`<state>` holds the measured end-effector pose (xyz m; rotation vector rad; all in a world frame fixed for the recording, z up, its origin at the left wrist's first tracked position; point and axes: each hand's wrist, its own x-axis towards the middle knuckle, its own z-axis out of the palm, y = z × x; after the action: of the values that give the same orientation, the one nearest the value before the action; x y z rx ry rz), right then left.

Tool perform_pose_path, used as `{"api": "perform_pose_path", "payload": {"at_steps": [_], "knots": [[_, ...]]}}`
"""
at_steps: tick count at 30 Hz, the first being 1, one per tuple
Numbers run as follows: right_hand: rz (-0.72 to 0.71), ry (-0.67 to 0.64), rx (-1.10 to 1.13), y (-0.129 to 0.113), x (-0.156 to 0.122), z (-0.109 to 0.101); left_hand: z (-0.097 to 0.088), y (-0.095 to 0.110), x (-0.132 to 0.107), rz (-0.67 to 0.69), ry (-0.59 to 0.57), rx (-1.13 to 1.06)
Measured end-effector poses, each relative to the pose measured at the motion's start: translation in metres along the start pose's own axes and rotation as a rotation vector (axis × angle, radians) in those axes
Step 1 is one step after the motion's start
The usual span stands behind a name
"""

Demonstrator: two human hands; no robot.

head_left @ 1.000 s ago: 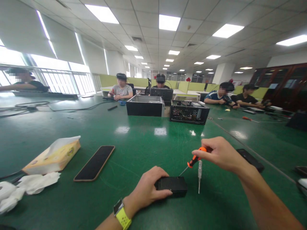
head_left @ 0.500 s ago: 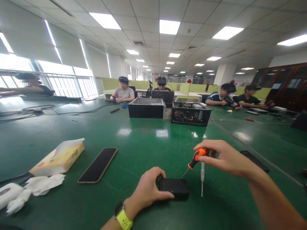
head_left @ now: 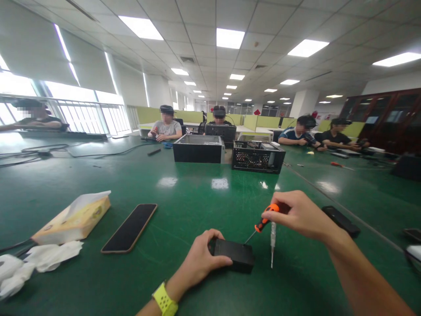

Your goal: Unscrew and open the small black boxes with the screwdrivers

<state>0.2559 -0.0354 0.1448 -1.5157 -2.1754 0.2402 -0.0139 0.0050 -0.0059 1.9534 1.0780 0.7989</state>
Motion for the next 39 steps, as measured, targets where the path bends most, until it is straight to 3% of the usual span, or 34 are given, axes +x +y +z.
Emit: {"api": "perform_pose_path", "payload": {"at_steps": [5, 11, 16, 21, 26, 28, 33, 35, 39], "knots": [[-0.095, -0.011, 0.113, -0.002, 0.004, 0.004, -0.002, -0.002, 0.0, 0.08, -0.024, 0.061], [-0.003, 0.188, -0.048, -0.004, 0.012, 0.015, -0.01, 0.0, 0.004, 0.151, -0.057, 0.293], [-0.131, -0.005, 0.162, -0.006, 0.012, 0.013, -0.014, 0.003, 0.007, 0.213, -0.07, 0.355], [0.055, 0.19, -0.013, 0.001, 0.014, 0.019, -0.013, 0.003, 0.006, 0.238, -0.038, 0.398], [-0.09, 0.006, 0.24, 0.003, 0.014, 0.015, -0.011, 0.002, 0.003, 0.245, -0.024, 0.393], [-0.095, -0.013, 0.245, 0.002, 0.011, 0.013, -0.01, 0.001, 0.002, 0.248, -0.021, 0.383], [0.056, 0.224, -0.071, 0.002, 0.011, 0.015, -0.01, -0.003, 0.003, 0.258, -0.015, 0.358], [0.041, 0.181, -0.037, 0.001, 0.011, 0.014, -0.01, -0.004, 0.003, 0.254, -0.013, 0.352], [-0.1, -0.058, 0.157, 0.002, 0.008, 0.005, -0.01, -0.003, 0.003, 0.255, -0.014, 0.348]]}}
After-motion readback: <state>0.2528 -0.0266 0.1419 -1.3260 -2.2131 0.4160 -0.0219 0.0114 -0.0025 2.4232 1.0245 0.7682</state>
